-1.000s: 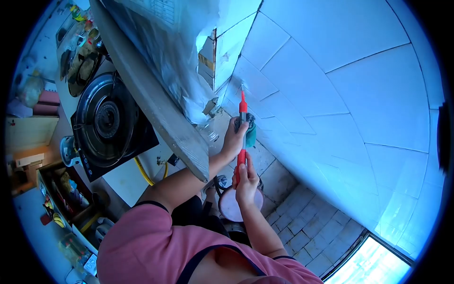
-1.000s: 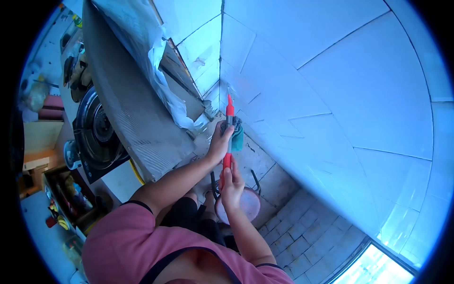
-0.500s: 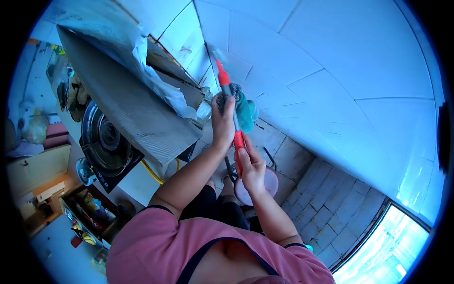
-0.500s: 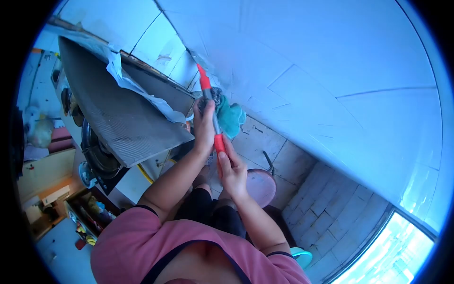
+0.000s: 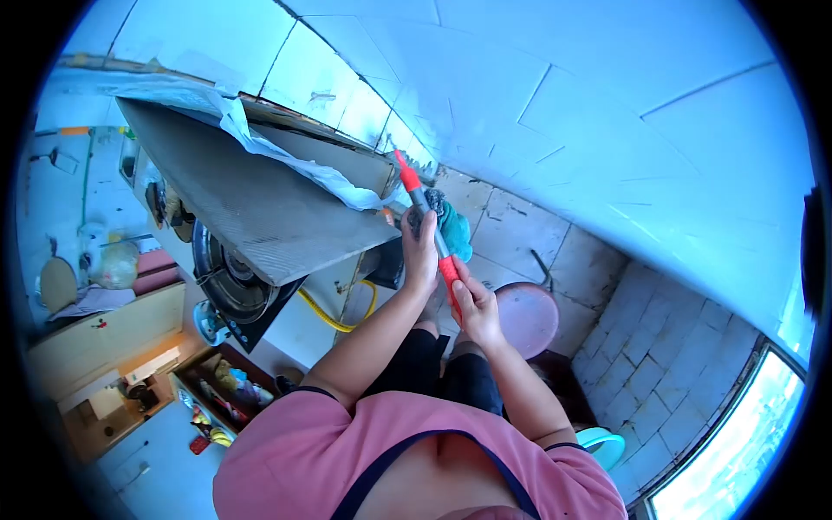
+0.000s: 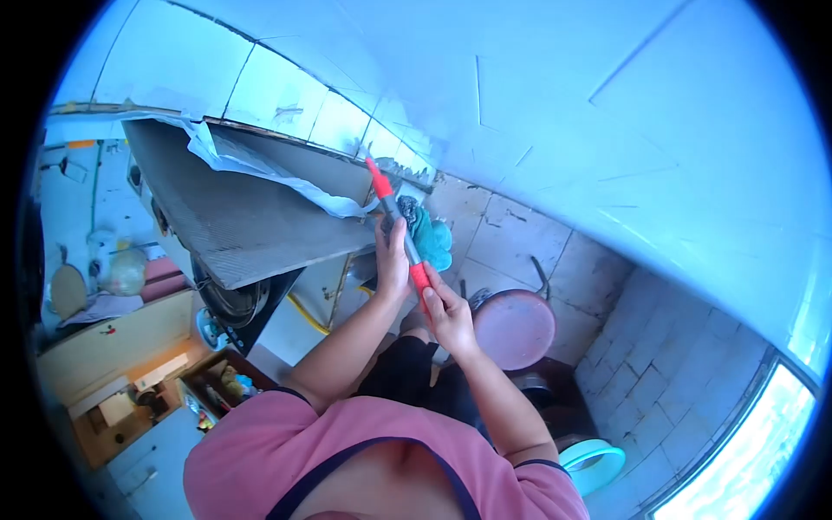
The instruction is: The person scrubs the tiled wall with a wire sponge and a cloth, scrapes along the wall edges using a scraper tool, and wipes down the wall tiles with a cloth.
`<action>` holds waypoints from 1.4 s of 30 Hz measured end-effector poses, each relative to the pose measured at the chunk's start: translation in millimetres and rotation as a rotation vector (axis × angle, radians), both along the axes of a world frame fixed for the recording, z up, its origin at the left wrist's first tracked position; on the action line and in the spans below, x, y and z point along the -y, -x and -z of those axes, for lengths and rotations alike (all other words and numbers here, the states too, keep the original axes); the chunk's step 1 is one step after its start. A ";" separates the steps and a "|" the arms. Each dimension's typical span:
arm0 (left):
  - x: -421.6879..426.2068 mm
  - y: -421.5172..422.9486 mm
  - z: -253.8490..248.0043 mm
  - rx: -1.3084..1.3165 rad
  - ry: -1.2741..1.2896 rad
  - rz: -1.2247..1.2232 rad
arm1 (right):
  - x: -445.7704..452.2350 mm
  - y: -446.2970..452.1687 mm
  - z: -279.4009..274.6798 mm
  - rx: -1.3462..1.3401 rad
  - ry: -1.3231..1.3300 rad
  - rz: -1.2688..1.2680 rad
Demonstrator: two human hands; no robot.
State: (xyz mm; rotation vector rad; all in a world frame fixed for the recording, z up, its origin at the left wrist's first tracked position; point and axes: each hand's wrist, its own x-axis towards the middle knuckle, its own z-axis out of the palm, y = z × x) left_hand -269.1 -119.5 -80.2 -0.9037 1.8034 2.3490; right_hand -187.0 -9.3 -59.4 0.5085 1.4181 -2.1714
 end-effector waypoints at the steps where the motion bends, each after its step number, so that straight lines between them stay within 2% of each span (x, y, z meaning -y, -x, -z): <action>1: 3.8 -7.1 -2.3 0.003 -0.011 -0.014 | 2.2 -4.0 3.9 -0.069 -0.069 -0.066; 3: 8.2 -14.0 -4.5 0.002 -0.004 -0.019 | 4.9 -9.3 15.2 -0.252 -0.187 -0.130; 8: 18.4 -20.8 15.8 0.048 0.033 -0.079 | 22.7 -10.0 31.4 -0.186 -0.061 -0.064; 11: 25.2 -20.6 15.5 0.062 0.019 -0.079 | 29.5 -3.1 25.3 -0.302 -0.214 -0.128; 16: 20.5 -18.6 3.5 0.077 -0.057 -0.063 | 32.2 11.4 13.0 -0.401 -0.255 -0.092; 17: 26.0 -21.5 12.1 0.081 -0.053 -0.059 | 31.9 13.4 8.3 -0.375 -0.237 -0.095; 19: 34.9 -25.2 27.1 0.150 -0.208 0.055 | 35.9 21.1 8.0 -0.342 -0.222 -0.095; 22: 37.7 -23.7 23.9 0.201 -0.176 0.055 | 41.7 29.6 5.0 -0.258 -0.204 -0.037; 23: 42.4 -28.7 32.4 0.145 -0.135 0.065 | 37.8 24.3 -1.1 -0.247 -0.159 -0.062; 26: 7.0 -23.2 -30.8 0.201 -0.207 0.014 | 37.8 24.3 -6.8 -0.270 -0.118 -0.104; 27: 28.4 -26.8 -8.6 0.222 -0.130 0.048 | 42.3 34.1 -8.9 -0.222 -0.144 -0.088; 29: 38.9 -21.3 10.8 0.219 -0.131 0.067 | 39.0 39.8 -13.3 -0.137 -0.066 -0.061; 30: 37.6 -19.2 13.9 0.226 -0.136 0.066 | 37.4 42.5 -15.3 -0.094 -0.029 -0.045; 31: 24.0 -22.7 -10.3 0.246 -0.162 0.036 | 31.9 37.6 -19.6 -0.036 -0.009 -0.135; 32: 10.5 -25.5 -33.6 0.264 -0.188 0.010 | 35.9 34.0 -16.2 -0.098 -0.057 -0.126; 34: 17.5 -25.8 -27.4 0.268 -0.162 0.003 | 41.7 32.2 -19.3 -0.218 -0.163 -0.105; 36: 25.9 -24.8 -28.0 0.288 -0.254 0.092 | 41.4 31.0 -22.1 -0.121 -0.138 -0.095; 38: 16.6 -31.7 -39.4 0.273 -0.180 0.183 | 37.4 27.2 -22.3 -0.082 -0.129 -0.088; 41: 10.7 -28.9 -45.8 0.302 -0.219 0.063 | 45.5 21.7 -20.0 -0.368 -0.345 -0.025; 42: 23.1 -33.8 -33.2 0.315 -0.210 0.067 | 51.2 20.4 -20.4 -0.355 -0.337 -0.019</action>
